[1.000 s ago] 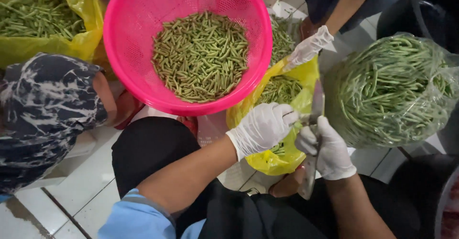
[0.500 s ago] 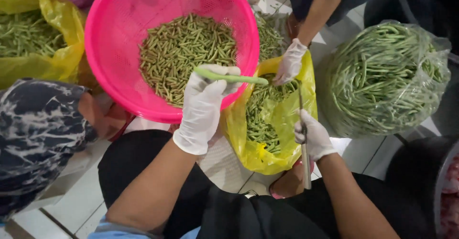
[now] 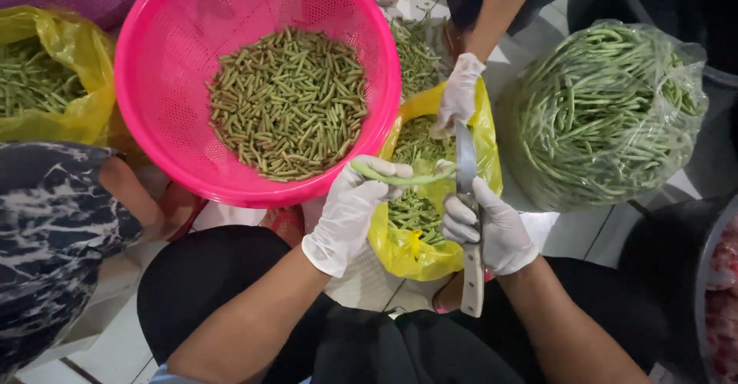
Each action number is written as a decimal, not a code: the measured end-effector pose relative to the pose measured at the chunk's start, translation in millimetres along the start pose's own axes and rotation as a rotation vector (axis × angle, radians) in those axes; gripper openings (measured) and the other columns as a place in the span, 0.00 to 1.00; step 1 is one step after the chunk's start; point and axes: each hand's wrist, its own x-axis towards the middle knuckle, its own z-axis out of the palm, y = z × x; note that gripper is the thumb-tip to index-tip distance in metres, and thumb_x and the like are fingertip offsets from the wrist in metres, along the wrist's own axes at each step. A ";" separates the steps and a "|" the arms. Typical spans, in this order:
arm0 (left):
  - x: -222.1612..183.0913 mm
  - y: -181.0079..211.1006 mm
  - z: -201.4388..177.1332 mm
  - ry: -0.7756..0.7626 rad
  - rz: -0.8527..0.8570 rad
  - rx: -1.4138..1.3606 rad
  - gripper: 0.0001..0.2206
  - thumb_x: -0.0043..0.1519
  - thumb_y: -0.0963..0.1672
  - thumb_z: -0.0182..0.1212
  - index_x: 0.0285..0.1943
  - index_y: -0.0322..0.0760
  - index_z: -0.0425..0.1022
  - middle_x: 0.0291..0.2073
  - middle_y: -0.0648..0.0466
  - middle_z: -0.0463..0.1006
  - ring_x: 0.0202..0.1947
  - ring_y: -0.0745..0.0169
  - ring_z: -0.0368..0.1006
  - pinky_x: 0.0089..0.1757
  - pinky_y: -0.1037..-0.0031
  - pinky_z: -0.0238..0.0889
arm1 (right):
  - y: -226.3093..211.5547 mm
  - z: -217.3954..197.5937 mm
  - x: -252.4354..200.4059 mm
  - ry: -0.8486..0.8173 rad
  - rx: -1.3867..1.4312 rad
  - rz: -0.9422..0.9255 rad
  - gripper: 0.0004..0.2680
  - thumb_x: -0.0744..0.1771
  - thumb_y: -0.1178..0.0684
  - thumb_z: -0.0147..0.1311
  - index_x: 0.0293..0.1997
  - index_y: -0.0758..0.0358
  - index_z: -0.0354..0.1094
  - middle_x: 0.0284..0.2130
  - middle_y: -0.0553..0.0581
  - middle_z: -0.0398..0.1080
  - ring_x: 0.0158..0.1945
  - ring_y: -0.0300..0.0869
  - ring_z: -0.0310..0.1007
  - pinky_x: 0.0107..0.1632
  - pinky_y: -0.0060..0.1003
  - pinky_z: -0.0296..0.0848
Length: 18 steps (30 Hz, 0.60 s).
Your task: Trimming the ends and cutting green beans into smaller segments using a knife while wearing gloves.
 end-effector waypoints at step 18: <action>-3.8 25.2 -1.5 0.012 0.190 0.379 0.10 0.55 0.37 0.56 0.46 0.35 0.70 0.37 0.45 0.78 0.34 0.61 0.76 0.36 0.75 0.70 | 5.5 7.9 14.4 -0.006 -0.666 -0.057 0.12 0.66 0.49 0.40 0.48 0.67 0.59 0.14 0.44 0.52 0.12 0.29 0.48 0.18 0.23 0.51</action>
